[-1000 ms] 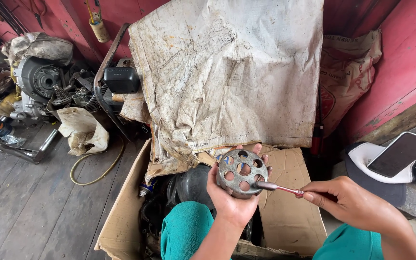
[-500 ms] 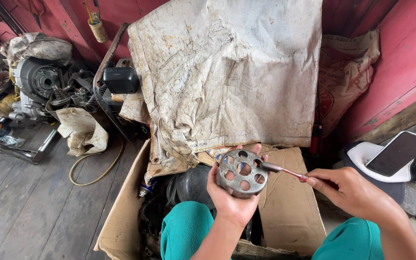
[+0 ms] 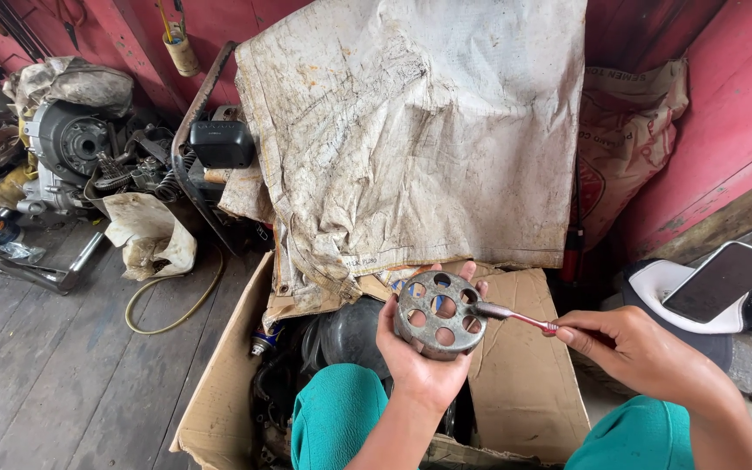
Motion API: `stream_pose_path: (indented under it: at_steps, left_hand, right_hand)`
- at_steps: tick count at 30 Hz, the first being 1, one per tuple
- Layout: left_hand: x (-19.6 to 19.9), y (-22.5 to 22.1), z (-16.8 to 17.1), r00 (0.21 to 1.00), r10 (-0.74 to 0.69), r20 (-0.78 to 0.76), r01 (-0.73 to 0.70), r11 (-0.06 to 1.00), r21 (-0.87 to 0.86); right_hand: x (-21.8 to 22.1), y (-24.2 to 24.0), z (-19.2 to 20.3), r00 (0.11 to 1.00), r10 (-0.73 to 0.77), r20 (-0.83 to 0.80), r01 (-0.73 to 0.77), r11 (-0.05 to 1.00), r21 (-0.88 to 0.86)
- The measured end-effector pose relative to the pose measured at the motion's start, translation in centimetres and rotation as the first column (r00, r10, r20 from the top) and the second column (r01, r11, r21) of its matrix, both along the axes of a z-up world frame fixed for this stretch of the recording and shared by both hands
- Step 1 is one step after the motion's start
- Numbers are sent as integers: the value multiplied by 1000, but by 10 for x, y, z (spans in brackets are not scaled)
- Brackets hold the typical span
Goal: Cleaning a circular metal component with holes using a small brush.
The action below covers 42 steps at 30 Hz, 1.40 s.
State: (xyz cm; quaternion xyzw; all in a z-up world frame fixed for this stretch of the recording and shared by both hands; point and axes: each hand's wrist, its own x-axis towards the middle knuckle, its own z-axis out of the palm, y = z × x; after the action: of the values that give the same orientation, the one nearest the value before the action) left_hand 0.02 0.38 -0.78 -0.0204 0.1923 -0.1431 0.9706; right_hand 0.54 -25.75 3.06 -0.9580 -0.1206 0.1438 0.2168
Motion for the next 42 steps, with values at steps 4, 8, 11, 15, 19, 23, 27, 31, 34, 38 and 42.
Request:
stream_pose_path:
  at_steps: [4,8,11,15,19,23,27,31,34,38,42]
  left_hand:
    - [0,1,5,999,49,-10,-49,996,-77]
    - [1,2,5,998,14,-58,-17,998,-67]
    - [-1,2,11,998,9,-59,-12,999,-44]
    - [0,1,15,993,56,-107,-62,996,-60]
    - [-1,2,14,993,42,-111,-48,998,-45]
    - [0,1,7,997,33,-68,-36,998,-44]
    - [-2,2,20,992,48,-113,-59,994,-88]
    - [0,0,5,999,35,-27,-37,998,-55]
    - [0,1,14,991,44,-130,-51,997,-52]
    - [-1,1,6,999,25,-44,-26,999,-37]
    - [1,-2,1,998,26,-58,-29,998,-57]
  right_hand:
    - [-1,1,0,996,-87,0,87,996,-32]
    - [-1,-2,-5,998,63,8,-64,997,42]
    - [2,-2,-4,999,-14,32,14,1000,-6]
    - [-2,-3,-9,997,71,21,-72,996,50]
    - [-1,2,-2,997,73,5,-73,995,72]
    - [-1,-1,-5,1000,-3,12,3,1000,11]
    - [-3,1,-2,999,34,-5,-34,999,30]
    - [-1,1,-1,998,-59,17,59,998,-10]
    - [-5,2,0,999,9,43,-9,1000,4]
    - [-4,2,1,1000,-1,7,1,1000,25]
    - [-6,5,3,997,-45,56,46,999,-13]
